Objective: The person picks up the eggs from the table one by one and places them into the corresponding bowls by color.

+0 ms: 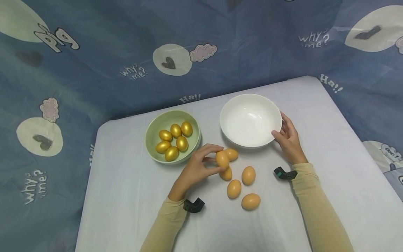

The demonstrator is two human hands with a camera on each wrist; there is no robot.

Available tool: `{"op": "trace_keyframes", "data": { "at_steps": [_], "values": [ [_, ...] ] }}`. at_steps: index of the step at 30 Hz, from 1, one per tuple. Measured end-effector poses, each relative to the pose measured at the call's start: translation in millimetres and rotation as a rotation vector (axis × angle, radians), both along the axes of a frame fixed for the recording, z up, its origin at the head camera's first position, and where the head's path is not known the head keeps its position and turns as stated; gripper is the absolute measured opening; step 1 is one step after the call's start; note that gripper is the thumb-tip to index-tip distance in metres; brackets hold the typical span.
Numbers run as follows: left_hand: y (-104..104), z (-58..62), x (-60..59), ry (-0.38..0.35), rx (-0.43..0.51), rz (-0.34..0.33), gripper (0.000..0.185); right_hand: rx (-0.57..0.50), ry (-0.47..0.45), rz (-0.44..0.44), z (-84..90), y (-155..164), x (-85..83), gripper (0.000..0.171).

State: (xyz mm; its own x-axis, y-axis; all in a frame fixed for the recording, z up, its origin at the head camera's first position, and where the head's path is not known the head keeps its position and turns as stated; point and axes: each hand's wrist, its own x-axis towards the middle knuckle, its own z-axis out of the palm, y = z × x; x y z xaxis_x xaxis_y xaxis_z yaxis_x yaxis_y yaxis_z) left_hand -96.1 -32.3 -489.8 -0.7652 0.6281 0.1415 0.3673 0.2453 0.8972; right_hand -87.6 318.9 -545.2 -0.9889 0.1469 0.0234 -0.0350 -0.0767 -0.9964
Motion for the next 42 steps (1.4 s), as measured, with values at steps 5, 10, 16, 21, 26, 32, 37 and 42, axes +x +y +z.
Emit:
{"op": "trace_keyframes", "data": {
  "at_steps": [5, 10, 16, 21, 26, 32, 37, 42],
  "values": [
    [11.5, 10.9, -13.5, 0.004, 0.047, -0.020, 0.060, 0.020, 0.004, 0.004, -0.9, 0.1, 0.0, 0.079],
    [23.4, 22.8, -28.5, -0.007, 0.086, -0.043, 0.058, 0.040, 0.007, 0.001, -2.1, 0.8, 0.0, 0.078],
    [39.6, 36.5, -47.4, -0.012, 0.093, -0.071, 0.058, 0.042, -0.001, -0.001, -2.2, 1.1, 0.2, 0.078],
    [54.0, 46.2, -63.3, -0.001, 0.071, -0.089, 0.060, 0.048, -0.009, 0.000, -2.7, 1.3, 0.0, 0.078],
    [72.2, 54.1, -81.5, 0.003, 0.040, -0.094, 0.058, 0.070, -0.017, -0.003, -3.3, 1.8, 0.5, 0.079],
    [96.0, 62.1, -103.6, 0.009, 0.003, -0.107, 0.059, 0.110, -0.031, -0.010, -3.1, 2.5, 0.5, 0.078],
    [114.5, 67.9, -118.7, -0.004, -0.058, -0.110, 0.061, 0.126, -0.034, -0.009, -2.9, 2.7, -0.7, 0.077],
    [133.7, 68.7, -134.2, -0.018, -0.138, -0.155, 0.061, 0.087, -0.029, 0.005, -2.0, 2.7, -1.2, 0.077]
  ]
}}
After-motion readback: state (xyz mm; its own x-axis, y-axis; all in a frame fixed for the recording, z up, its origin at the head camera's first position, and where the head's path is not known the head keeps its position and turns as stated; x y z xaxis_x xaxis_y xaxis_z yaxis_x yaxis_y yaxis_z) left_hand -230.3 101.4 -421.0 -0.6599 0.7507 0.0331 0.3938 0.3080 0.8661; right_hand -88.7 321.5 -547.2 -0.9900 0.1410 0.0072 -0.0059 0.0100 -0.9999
